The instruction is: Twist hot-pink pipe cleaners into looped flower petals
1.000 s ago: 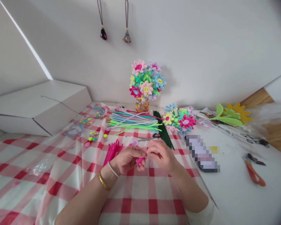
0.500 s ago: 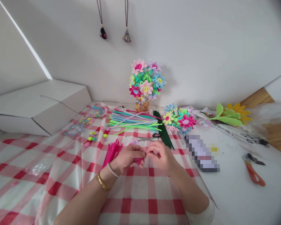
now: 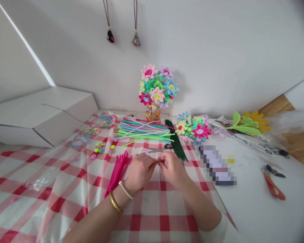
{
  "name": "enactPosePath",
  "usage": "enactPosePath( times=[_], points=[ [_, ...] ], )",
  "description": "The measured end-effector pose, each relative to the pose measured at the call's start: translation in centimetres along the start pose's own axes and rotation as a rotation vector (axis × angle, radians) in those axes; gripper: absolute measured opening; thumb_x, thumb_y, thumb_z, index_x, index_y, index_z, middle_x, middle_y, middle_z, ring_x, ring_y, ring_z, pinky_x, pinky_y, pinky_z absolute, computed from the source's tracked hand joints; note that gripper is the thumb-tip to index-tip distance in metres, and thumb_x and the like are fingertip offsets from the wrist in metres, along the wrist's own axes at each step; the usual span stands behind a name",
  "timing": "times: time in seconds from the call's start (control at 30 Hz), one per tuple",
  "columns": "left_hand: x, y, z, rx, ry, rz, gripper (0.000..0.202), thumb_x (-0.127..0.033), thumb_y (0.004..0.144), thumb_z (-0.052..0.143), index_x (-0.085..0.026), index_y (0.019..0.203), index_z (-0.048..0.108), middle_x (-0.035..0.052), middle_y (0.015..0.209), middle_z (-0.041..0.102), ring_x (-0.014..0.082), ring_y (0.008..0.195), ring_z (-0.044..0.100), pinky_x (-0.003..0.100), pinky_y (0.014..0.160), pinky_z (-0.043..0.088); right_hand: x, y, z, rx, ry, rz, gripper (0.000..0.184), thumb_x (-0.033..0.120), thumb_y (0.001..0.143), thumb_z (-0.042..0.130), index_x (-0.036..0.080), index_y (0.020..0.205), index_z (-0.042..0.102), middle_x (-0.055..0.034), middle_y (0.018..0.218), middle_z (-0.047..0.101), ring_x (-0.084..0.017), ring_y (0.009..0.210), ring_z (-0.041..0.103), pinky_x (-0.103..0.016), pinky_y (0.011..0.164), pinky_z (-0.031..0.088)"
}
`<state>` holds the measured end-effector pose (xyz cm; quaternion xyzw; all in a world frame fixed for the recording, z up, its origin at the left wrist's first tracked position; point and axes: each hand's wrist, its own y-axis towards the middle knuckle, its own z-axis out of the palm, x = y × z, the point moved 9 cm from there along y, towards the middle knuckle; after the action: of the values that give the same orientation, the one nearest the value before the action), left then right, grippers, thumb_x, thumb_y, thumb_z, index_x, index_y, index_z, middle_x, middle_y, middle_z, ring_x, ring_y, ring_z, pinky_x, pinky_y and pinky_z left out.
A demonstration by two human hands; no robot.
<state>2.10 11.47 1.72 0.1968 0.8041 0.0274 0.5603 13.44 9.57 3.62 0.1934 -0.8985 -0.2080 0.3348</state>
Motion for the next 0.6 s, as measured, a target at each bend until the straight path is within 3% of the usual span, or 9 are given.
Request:
enactPosePath(
  times=[0.17, 0.27, 0.43, 0.6],
  points=[
    [-1.0, -0.1, 0.0, -0.049, 0.334, 0.131, 0.014, -0.02, 0.075, 0.055, -0.02, 0.063, 0.063, 0.0068, 0.067, 0.057, 0.0194, 0.069, 0.049, 0.031, 0.07, 0.031, 1.3, 0.0, 0.4, 0.011, -0.122, -0.107, 0.012, 0.009, 0.079, 0.051, 0.021, 0.082, 0.05, -0.0043, 0.075, 0.059, -0.021, 0.075, 0.054, -0.034, 0.069, 0.043],
    [-0.6, -0.3, -0.1, -0.066, 0.401, 0.072, 0.015, -0.022, 0.077, 0.053, -0.019, 0.064, 0.06, 0.005, 0.063, 0.056, 0.0164, 0.061, 0.047, 0.028, 0.062, 0.03, 1.6, -0.1, 0.4, -0.006, -0.14, -0.121, 0.013, 0.008, 0.08, 0.049, 0.02, 0.081, 0.049, -0.0039, 0.074, 0.058, -0.02, 0.075, 0.053, -0.034, 0.07, 0.043],
    [1.8, -0.4, 0.7, 0.039, 0.113, -0.185, 0.018, -0.027, 0.076, 0.051, -0.018, 0.068, 0.064, 0.0013, 0.06, 0.058, 0.0144, 0.057, 0.048, 0.024, 0.054, 0.03, 2.0, -0.4, 0.3, -0.073, -0.151, -0.161, 0.013, 0.008, 0.081, 0.046, 0.021, 0.08, 0.048, -0.0043, 0.073, 0.057, -0.021, 0.074, 0.053, -0.035, 0.069, 0.044],
    [1.5, -0.2, 0.8, 0.015, -0.084, -0.175, 0.019, -0.025, 0.076, 0.052, -0.019, 0.077, 0.07, 0.0008, 0.064, 0.061, 0.0152, 0.063, 0.05, 0.024, 0.058, 0.034, 0.3, -0.2, -0.3, -0.122, 0.039, 0.038, 0.013, 0.013, 0.078, 0.051, 0.022, 0.08, 0.043, -0.0048, 0.075, 0.06, -0.022, 0.076, 0.056, -0.035, 0.067, 0.044]
  ],
)
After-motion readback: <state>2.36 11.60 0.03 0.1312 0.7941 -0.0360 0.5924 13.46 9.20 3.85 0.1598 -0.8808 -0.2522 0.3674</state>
